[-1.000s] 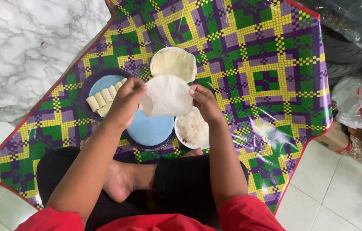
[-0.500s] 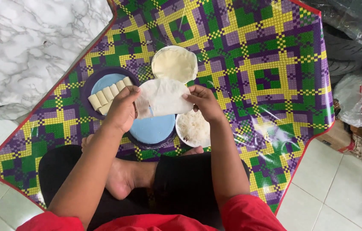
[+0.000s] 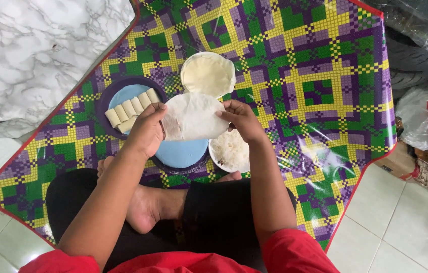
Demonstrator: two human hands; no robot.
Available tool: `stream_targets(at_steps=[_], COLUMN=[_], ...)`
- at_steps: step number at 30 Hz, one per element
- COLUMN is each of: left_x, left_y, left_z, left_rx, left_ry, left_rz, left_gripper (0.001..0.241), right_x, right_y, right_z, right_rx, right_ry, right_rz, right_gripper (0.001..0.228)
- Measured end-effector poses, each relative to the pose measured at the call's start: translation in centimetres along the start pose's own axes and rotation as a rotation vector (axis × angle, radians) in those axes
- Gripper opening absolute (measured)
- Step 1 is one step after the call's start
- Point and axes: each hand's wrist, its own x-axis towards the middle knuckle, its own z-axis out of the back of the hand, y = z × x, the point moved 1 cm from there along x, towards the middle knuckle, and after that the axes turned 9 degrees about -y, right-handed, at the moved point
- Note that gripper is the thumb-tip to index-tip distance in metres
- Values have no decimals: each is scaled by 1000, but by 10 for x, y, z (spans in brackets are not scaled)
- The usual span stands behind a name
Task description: Preparing food parcels by placing filling on thin wrappers and folding them into rectangular shapes.
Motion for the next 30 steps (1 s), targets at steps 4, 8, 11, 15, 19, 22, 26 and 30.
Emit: stream_targets(at_steps=[4,8,11,15,19,22,26,30], left_x=[9,22,1,-30,-35,-34,-36,-22], left_y=[11,20,5,-21,-22,-18,-16,-5], left_z=[6,15,1,-22,-24,-20,-16,-2], left_rx=[-32,-52,-63,-42,85,213,362,358], left_ry=[9,29,31,13,-31,-60,-172,-234], left_rz=[1,-2,-10,-31,-65,-153,-237,-213], left_gripper=[11,10,10,12,11,14,21,20], right_x=[0,2,1,10,6,3,1,5], right_y=[-2,-5,-2,-20,-14,-12,-10,-14], right_z=[0,2,0,5,0,2,1,-3], right_rx=[-2,-30,-84,-160,-182,-219,-278,-286], right_ry=[3,7,-1,-22,-82,-87,-108,-93], right_rz=[3,21,46,119,164,199,128,87], right_gripper=[20,20,20,15,12,10,20,19])
